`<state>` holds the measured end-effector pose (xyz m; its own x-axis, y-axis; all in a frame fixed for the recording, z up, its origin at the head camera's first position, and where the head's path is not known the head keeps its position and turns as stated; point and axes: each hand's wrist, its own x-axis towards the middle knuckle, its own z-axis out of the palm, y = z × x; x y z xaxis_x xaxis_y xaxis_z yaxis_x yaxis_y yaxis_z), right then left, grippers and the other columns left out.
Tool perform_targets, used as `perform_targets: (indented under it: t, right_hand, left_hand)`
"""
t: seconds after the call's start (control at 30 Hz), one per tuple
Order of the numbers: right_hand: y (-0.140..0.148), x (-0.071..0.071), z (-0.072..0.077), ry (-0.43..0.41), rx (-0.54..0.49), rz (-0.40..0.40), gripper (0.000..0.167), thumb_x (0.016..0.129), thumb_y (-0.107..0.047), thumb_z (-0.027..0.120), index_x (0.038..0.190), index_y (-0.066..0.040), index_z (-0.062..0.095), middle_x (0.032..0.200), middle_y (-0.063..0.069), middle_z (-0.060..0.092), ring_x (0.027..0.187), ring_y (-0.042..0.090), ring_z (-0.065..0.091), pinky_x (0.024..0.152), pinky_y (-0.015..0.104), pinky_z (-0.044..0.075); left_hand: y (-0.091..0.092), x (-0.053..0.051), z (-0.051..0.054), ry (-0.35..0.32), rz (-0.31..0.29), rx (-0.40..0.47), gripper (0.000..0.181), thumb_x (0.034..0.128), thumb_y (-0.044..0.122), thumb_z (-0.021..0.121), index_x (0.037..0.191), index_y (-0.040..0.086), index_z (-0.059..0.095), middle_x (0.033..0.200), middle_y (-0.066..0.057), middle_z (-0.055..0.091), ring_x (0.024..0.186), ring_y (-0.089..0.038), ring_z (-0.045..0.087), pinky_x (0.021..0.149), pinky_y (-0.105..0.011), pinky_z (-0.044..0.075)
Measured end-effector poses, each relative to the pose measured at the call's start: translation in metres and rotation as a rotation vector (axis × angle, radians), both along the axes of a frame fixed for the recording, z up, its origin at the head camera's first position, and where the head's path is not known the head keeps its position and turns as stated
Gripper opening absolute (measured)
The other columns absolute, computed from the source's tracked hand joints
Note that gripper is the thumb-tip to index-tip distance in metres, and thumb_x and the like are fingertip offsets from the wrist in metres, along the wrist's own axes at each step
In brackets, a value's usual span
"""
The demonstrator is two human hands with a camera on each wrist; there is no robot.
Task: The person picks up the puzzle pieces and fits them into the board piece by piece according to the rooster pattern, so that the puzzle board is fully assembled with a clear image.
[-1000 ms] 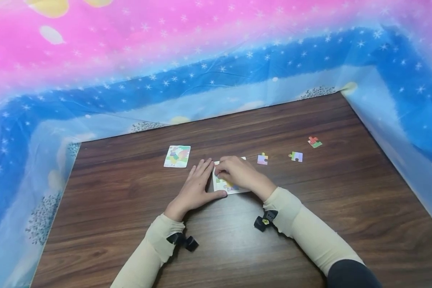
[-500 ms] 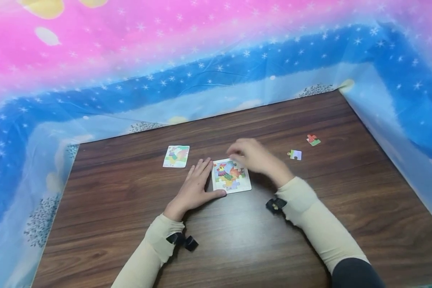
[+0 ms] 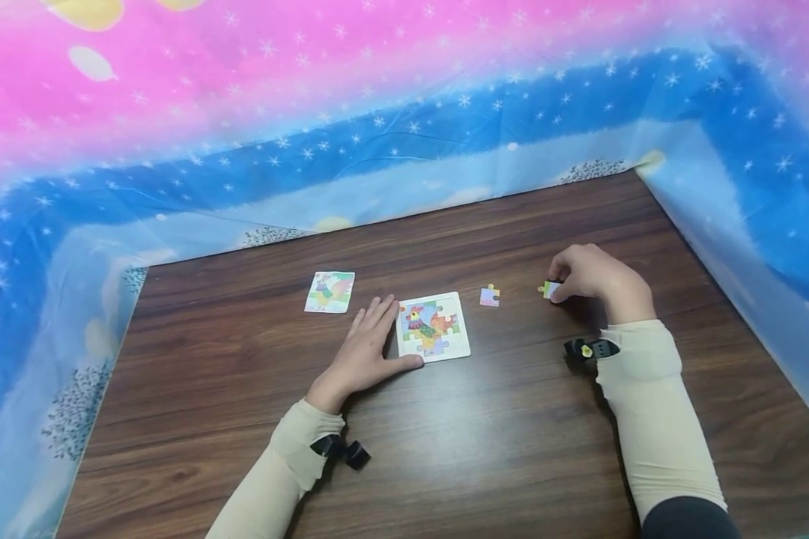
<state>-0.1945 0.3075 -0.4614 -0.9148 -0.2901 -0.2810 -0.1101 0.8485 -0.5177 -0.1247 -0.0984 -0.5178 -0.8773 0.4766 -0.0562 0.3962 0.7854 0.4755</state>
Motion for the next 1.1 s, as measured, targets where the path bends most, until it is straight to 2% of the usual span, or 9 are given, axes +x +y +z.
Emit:
perform_targets:
  t: [0.13,0.27,0.37,0.47,0.6,0.7,0.77,0.9,1.1]
  right_hand:
    - [-0.003,0.000,-0.002,-0.004,-0.007,0.001,0.018,0.085,-0.005,0.084,0.094,-0.001,0.069,0.094,0.013,0.066,0.084,0.030,0.058,0.074,0.047,0.052]
    - [-0.007,0.000,0.000,0.007,-0.049,0.030,0.019,0.091,-0.006,0.080,0.092,-0.004,0.061,0.089,0.008,0.062,0.080,0.026,0.053,0.069,0.039,0.045]
    - [-0.017,0.000,0.003,0.035,-0.134,0.081,0.016,0.095,-0.008,0.078,0.093,-0.007,0.061,0.086,0.004,0.064,0.078,0.021,0.055,0.069,0.035,0.045]
    - [-0.036,0.002,0.005,0.036,-0.258,0.154,0.014,0.093,-0.007,0.079,0.094,-0.007,0.065,0.084,0.003,0.068,0.076,0.018,0.060,0.069,0.030,0.049]
    - [-0.070,0.004,-0.003,-0.040,-0.414,0.298,0.016,0.090,-0.005,0.082,0.094,-0.007,0.067,0.081,0.003,0.070,0.072,0.020,0.063,0.067,0.027,0.051]
    - [-0.095,0.005,-0.014,-0.134,-0.481,0.409,0.014,0.093,-0.007,0.080,0.096,-0.006,0.066,0.081,0.003,0.070,0.068,0.018,0.060,0.064,0.026,0.049]
    - [-0.106,0.007,-0.021,-0.186,-0.506,0.441,0.012,0.096,-0.008,0.077,0.098,-0.005,0.066,0.079,0.005,0.070,0.065,0.017,0.059,0.060,0.026,0.049]
    - [-0.115,0.011,-0.026,-0.250,-0.550,0.400,0.007,0.100,-0.004,0.070,0.100,-0.001,0.065,0.077,0.011,0.069,0.062,0.022,0.063,0.054,0.031,0.055]
    - [-0.114,0.010,-0.028,-0.253,-0.577,0.315,0.007,0.103,-0.002,0.064,0.104,0.004,0.066,0.084,0.014,0.069,0.072,0.025,0.070,0.062,0.036,0.063]
  left_hand:
    - [-0.001,0.000,0.000,-0.001,-0.002,-0.005,0.111,0.0913,0.065,0.074,0.169,0.005,0.020,0.175,-0.013,0.018,0.163,-0.029,0.006,0.132,-0.046,0.004]
    - [0.000,0.000,0.000,-0.003,-0.001,0.000,0.111,0.0912,0.065,0.074,0.169,0.006,0.020,0.175,-0.013,0.018,0.163,-0.029,0.006,0.132,-0.047,0.004]
    - [0.000,0.000,0.000,-0.003,0.000,0.002,0.111,0.0912,0.065,0.074,0.169,0.006,0.020,0.175,-0.013,0.018,0.163,-0.029,0.006,0.132,-0.046,0.003]
    - [0.000,0.000,0.000,-0.003,-0.001,-0.002,0.111,0.0912,0.065,0.074,0.169,0.006,0.020,0.175,-0.013,0.018,0.163,-0.029,0.006,0.132,-0.046,0.003]
    - [-0.001,0.000,0.000,-0.005,0.000,-0.002,0.111,0.0912,0.065,0.074,0.169,0.006,0.020,0.175,-0.013,0.018,0.163,-0.029,0.006,0.132,-0.046,0.003]
    - [-0.002,0.000,0.001,-0.012,0.009,-0.005,0.111,0.0911,0.064,0.074,0.169,0.006,0.020,0.175,-0.013,0.018,0.163,-0.029,0.006,0.132,-0.046,0.003]
    - [-0.002,0.000,0.001,-0.015,0.011,-0.005,0.111,0.0913,0.064,0.074,0.169,0.006,0.020,0.175,-0.013,0.018,0.163,-0.030,0.006,0.132,-0.046,0.003]
    - [-0.002,0.000,0.001,-0.015,0.004,-0.002,0.111,0.0918,0.065,0.073,0.169,0.007,0.019,0.175,-0.013,0.018,0.163,-0.029,0.006,0.132,-0.046,0.003]
    - [0.000,0.000,0.002,-0.017,0.004,0.001,0.111,0.0918,0.065,0.073,0.169,0.007,0.019,0.175,-0.013,0.018,0.163,-0.029,0.006,0.132,-0.046,0.003]
